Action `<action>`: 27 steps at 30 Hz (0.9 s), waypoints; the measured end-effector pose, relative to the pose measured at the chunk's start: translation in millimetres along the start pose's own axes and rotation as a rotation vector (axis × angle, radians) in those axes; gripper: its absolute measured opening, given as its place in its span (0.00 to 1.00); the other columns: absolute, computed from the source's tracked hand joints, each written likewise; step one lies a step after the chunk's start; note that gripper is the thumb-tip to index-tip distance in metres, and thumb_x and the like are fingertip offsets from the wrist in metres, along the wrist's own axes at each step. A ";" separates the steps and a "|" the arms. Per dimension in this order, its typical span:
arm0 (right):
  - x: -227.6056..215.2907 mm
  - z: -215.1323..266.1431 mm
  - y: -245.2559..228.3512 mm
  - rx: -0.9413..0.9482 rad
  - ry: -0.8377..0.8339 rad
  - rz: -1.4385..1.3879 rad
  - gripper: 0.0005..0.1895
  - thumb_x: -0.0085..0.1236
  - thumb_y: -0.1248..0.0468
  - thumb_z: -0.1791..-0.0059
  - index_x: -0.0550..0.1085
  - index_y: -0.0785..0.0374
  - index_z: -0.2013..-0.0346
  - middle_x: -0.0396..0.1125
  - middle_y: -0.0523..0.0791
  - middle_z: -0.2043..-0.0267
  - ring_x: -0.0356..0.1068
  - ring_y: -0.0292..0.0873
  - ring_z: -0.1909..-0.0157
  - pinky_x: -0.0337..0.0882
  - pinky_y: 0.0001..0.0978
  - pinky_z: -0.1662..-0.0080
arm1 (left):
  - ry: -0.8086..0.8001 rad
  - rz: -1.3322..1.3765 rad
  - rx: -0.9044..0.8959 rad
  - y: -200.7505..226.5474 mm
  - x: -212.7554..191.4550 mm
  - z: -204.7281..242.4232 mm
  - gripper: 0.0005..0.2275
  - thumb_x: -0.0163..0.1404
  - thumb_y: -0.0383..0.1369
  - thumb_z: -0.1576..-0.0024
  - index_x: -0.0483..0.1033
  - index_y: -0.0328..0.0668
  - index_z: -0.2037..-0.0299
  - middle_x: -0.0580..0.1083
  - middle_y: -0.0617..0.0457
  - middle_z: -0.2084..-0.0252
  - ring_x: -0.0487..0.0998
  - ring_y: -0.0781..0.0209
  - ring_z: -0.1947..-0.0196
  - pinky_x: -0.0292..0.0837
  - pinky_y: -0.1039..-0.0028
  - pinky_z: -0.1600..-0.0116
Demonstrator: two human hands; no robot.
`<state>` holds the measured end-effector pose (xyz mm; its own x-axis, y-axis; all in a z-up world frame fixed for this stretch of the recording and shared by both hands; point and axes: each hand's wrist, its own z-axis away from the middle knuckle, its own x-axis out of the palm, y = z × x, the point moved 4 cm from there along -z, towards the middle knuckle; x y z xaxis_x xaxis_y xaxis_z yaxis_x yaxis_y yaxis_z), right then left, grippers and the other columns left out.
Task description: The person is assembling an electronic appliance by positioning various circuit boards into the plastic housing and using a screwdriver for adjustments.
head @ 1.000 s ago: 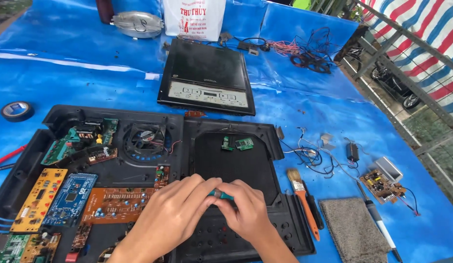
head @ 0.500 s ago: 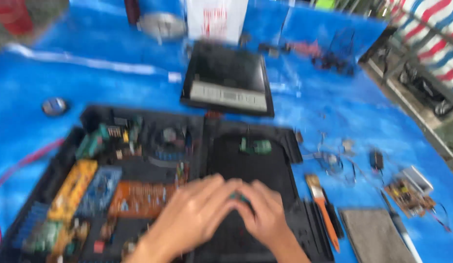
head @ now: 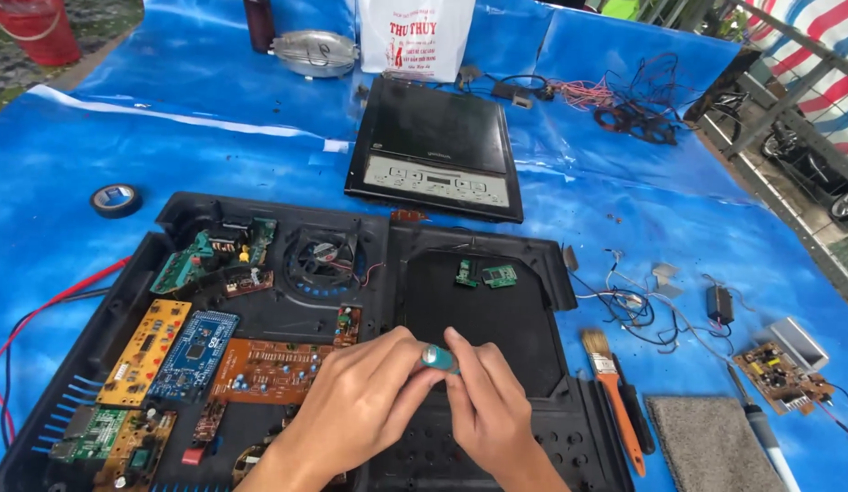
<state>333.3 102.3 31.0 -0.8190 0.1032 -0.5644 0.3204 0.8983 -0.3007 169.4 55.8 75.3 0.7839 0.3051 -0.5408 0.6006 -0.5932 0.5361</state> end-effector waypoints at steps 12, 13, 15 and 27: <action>-3.7 5.1 3.5 -0.029 0.010 0.015 0.21 0.45 0.62 0.40 0.66 0.66 0.34 0.71 0.50 0.54 0.72 0.42 0.66 0.74 0.35 0.64 | -0.081 -0.053 0.031 -1.3 3.4 4.7 0.08 0.43 0.36 0.31 0.67 0.40 0.58 0.67 0.50 0.62 0.66 0.57 0.83 0.59 0.66 0.76; -3.9 4.0 2.4 -0.046 0.025 0.020 0.20 0.45 0.62 0.41 0.67 0.67 0.35 0.71 0.51 0.55 0.72 0.42 0.66 0.75 0.34 0.64 | -0.075 -0.065 0.045 -0.3 2.4 4.5 0.08 0.43 0.36 0.31 0.66 0.40 0.59 0.67 0.50 0.62 0.65 0.57 0.84 0.59 0.67 0.78; -4.4 3.2 1.8 -0.063 0.035 0.023 0.20 0.45 0.63 0.41 0.68 0.69 0.36 0.72 0.51 0.56 0.73 0.41 0.67 0.75 0.32 0.65 | -0.066 -0.075 0.057 1.3 0.8 3.9 0.09 0.42 0.36 0.31 0.66 0.40 0.60 0.66 0.50 0.63 0.65 0.57 0.84 0.58 0.67 0.79; -5.3 9.2 2.1 -0.087 0.048 0.033 0.19 0.48 0.62 0.41 0.68 0.66 0.36 0.73 0.52 0.56 0.77 0.44 0.64 0.79 0.34 0.64 | 0.041 -0.069 0.152 11.8 -4.8 2.5 0.06 0.42 0.32 0.33 0.68 0.39 0.60 0.65 0.51 0.68 0.61 0.58 0.83 0.58 0.68 0.79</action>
<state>342.7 99.7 26.3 -0.8314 0.1518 -0.5346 0.3066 0.9276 -0.2135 172.3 45.5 82.6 0.7489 0.3772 -0.5448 0.6253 -0.6745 0.3925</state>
